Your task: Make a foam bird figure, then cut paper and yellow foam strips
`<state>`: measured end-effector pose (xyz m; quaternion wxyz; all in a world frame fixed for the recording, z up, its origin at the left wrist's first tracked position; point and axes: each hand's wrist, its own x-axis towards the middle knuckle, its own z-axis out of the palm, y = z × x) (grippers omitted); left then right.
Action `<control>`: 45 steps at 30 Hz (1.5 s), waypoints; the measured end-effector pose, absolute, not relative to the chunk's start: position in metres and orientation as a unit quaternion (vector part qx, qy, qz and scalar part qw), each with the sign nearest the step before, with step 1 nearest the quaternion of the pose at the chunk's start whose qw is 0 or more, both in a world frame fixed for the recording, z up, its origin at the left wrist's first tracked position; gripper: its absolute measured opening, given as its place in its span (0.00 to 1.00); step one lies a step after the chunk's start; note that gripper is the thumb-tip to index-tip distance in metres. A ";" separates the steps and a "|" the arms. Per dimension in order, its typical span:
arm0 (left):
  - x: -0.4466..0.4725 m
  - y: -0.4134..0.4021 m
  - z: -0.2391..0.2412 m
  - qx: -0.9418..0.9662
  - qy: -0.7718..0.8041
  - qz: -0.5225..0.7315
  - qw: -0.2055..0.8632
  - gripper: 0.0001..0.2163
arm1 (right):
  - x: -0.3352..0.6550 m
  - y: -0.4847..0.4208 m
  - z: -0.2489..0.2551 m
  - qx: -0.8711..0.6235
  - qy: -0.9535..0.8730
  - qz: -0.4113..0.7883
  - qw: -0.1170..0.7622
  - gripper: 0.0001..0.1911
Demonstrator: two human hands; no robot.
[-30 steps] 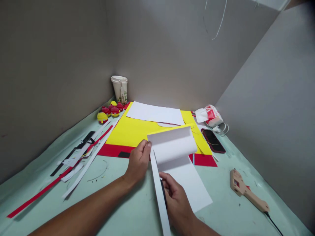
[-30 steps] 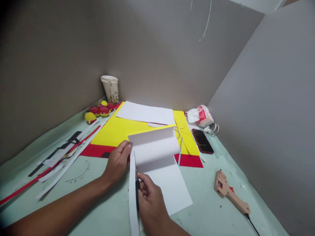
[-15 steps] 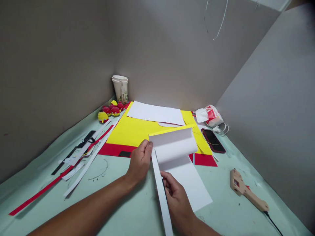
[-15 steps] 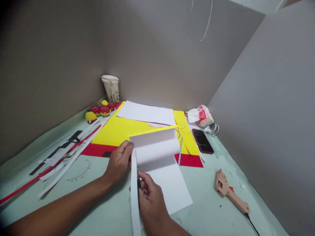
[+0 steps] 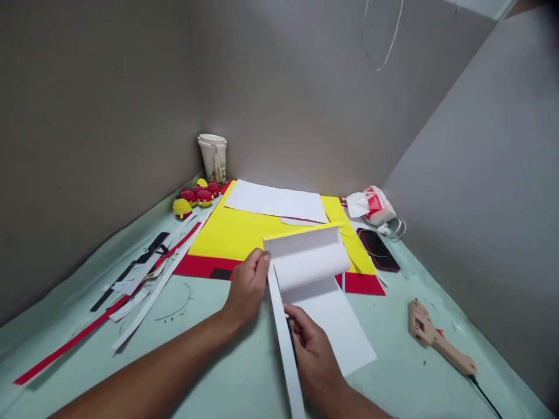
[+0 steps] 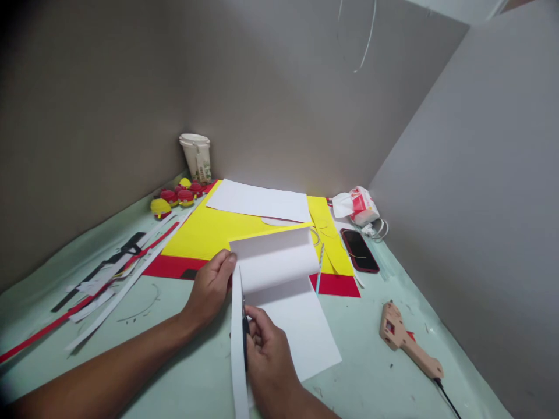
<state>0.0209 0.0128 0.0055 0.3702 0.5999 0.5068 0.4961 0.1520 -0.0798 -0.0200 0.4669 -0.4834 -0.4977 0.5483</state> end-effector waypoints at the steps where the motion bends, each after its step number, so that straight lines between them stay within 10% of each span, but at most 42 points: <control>1: 0.021 0.013 0.006 0.598 0.506 0.498 0.373 0.15 | 0.152 -0.080 -0.020 -0.483 -0.497 0.551 0.465 0.15; 45: 0.022 0.010 0.007 0.615 0.510 0.493 0.345 0.15 | 0.153 -0.080 -0.021 -0.488 -0.495 0.549 0.464 0.16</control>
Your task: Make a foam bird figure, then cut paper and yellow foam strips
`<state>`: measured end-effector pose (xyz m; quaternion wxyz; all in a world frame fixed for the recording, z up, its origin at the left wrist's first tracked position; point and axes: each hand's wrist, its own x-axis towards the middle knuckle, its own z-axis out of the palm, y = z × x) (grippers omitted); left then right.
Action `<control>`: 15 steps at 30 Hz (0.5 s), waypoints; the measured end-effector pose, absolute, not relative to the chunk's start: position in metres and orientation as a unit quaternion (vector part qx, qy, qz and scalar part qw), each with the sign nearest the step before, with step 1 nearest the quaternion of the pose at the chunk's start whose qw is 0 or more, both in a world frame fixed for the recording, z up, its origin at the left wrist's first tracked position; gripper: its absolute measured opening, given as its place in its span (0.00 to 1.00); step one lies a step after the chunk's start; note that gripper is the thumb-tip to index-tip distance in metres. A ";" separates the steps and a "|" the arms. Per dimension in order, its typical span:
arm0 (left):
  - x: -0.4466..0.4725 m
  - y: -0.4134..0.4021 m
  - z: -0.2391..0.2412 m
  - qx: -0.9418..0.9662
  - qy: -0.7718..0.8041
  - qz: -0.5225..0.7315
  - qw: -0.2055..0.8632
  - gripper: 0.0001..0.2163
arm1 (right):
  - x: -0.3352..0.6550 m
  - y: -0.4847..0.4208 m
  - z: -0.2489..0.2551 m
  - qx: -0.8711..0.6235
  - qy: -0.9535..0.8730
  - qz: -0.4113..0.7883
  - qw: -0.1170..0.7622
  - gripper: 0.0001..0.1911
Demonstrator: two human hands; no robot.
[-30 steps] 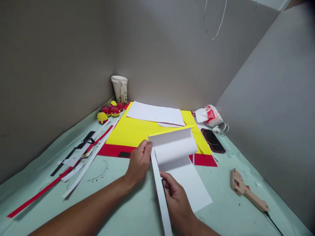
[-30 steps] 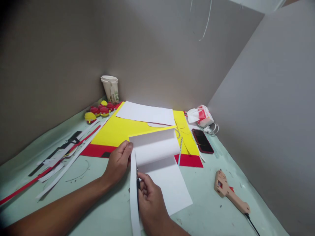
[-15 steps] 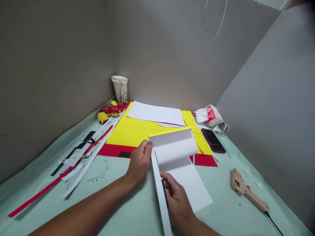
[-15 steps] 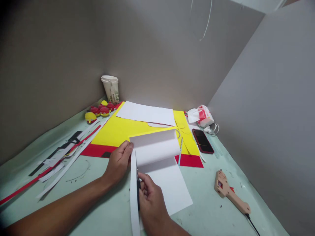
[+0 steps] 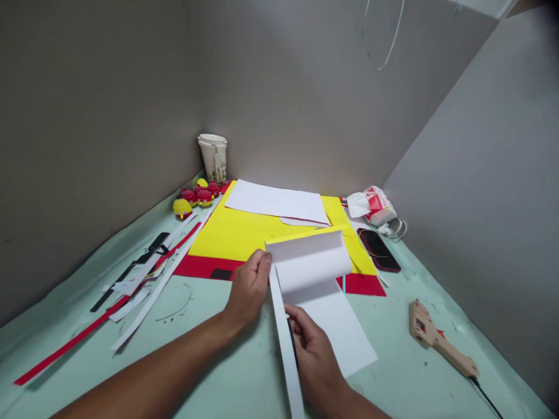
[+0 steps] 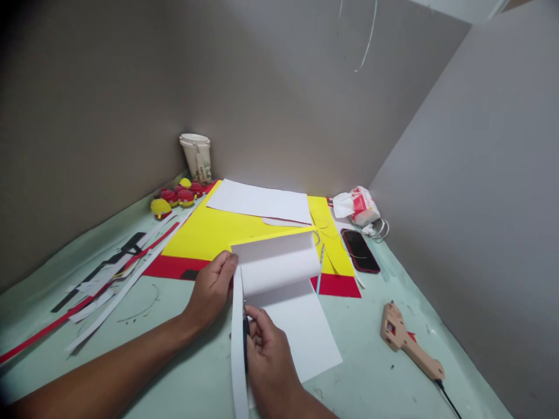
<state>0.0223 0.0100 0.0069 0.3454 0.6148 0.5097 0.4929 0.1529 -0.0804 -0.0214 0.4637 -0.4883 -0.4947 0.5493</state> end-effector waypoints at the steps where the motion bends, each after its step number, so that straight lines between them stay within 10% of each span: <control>1: 0.022 0.010 0.007 0.615 0.510 0.492 0.346 0.15 | 0.153 -0.080 -0.021 -0.489 -0.496 0.548 0.464 0.16; 15: 0.023 0.010 0.005 0.614 0.507 0.488 0.357 0.16 | 0.152 -0.081 -0.018 -0.484 -0.501 0.547 0.464 0.17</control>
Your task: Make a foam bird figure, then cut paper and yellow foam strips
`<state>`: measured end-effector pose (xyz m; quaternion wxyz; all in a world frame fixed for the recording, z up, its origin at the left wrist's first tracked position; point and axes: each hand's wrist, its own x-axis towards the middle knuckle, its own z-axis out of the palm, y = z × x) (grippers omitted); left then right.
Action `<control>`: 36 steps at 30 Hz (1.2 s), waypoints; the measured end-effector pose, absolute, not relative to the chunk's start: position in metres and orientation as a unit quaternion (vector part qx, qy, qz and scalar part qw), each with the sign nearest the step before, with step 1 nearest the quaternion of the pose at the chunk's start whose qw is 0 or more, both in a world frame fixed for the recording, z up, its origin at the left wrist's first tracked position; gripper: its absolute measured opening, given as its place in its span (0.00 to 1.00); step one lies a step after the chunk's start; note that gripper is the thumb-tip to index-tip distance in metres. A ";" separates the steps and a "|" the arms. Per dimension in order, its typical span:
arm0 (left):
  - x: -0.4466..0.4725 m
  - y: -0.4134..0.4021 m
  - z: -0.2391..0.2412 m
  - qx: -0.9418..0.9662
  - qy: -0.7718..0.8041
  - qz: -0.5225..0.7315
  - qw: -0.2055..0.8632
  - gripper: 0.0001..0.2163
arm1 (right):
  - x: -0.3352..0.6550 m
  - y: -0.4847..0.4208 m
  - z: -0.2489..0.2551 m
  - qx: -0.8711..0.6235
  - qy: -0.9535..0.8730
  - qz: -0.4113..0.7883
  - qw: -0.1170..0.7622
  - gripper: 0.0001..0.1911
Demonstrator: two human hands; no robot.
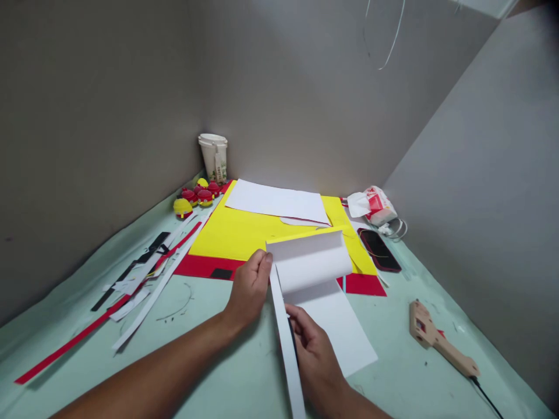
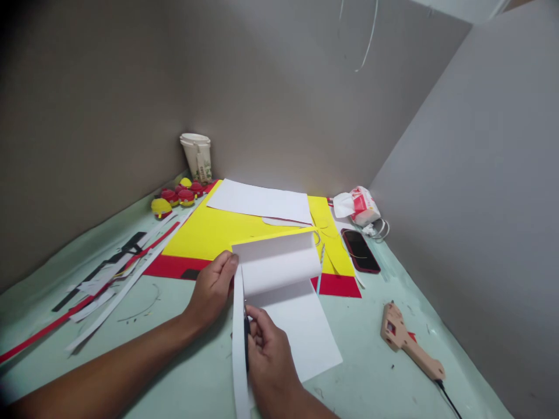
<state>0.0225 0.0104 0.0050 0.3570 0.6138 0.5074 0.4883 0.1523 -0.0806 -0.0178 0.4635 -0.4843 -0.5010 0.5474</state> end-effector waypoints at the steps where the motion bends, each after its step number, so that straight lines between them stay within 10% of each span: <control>1: 0.022 0.010 0.005 0.613 0.508 0.488 0.358 0.16 | 0.152 -0.081 -0.018 -0.485 -0.499 0.549 0.464 0.17; 36: 0.018 0.019 0.000 0.565 0.500 0.517 0.404 0.16 | 0.155 -0.071 -0.011 -0.487 -0.509 0.569 0.423 0.17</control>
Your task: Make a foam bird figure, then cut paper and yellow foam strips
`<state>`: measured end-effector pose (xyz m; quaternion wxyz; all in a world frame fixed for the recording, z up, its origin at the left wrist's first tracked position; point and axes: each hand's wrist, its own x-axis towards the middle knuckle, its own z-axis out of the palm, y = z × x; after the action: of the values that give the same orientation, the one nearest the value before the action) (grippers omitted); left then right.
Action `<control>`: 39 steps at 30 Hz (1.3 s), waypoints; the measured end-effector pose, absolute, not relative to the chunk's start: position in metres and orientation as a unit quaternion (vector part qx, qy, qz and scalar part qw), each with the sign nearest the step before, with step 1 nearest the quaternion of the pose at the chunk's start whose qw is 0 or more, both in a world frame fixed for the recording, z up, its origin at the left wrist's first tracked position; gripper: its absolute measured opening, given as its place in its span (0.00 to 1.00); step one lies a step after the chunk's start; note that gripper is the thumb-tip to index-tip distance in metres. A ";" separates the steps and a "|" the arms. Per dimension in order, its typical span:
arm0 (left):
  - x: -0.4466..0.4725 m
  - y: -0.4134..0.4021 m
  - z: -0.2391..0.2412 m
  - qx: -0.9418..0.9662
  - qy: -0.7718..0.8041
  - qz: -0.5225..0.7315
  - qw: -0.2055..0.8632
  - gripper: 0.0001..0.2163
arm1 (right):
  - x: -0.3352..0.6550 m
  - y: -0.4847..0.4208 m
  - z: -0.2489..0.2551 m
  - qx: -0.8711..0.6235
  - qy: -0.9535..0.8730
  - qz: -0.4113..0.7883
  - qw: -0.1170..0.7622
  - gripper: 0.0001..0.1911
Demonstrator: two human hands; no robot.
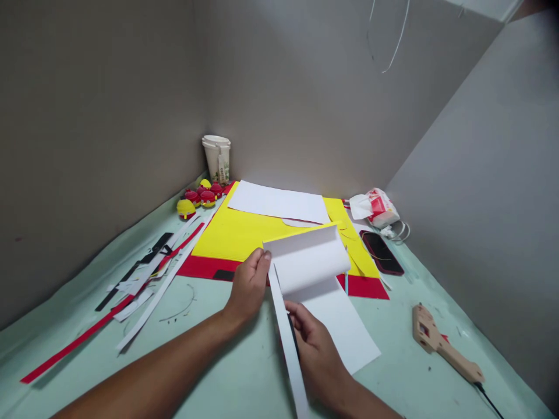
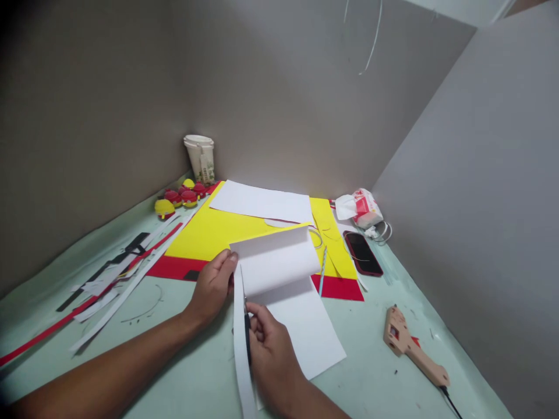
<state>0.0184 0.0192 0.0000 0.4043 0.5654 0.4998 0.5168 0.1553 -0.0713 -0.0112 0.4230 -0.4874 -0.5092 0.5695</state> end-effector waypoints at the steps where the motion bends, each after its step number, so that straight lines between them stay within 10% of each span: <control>1: 0.019 0.019 0.000 0.565 0.501 0.516 0.404 0.16 | 0.155 -0.071 -0.013 -0.484 -0.510 0.568 0.427 0.16; 39: 0.019 0.017 0.003 0.599 0.501 0.502 0.372 0.16 | 0.155 -0.069 -0.015 -0.488 -0.502 0.554 0.451 0.17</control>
<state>0.0189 0.0172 0.0028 0.3722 0.5992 0.5005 0.5019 0.1551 -0.0693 -0.0153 0.4506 -0.4883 -0.5016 0.5540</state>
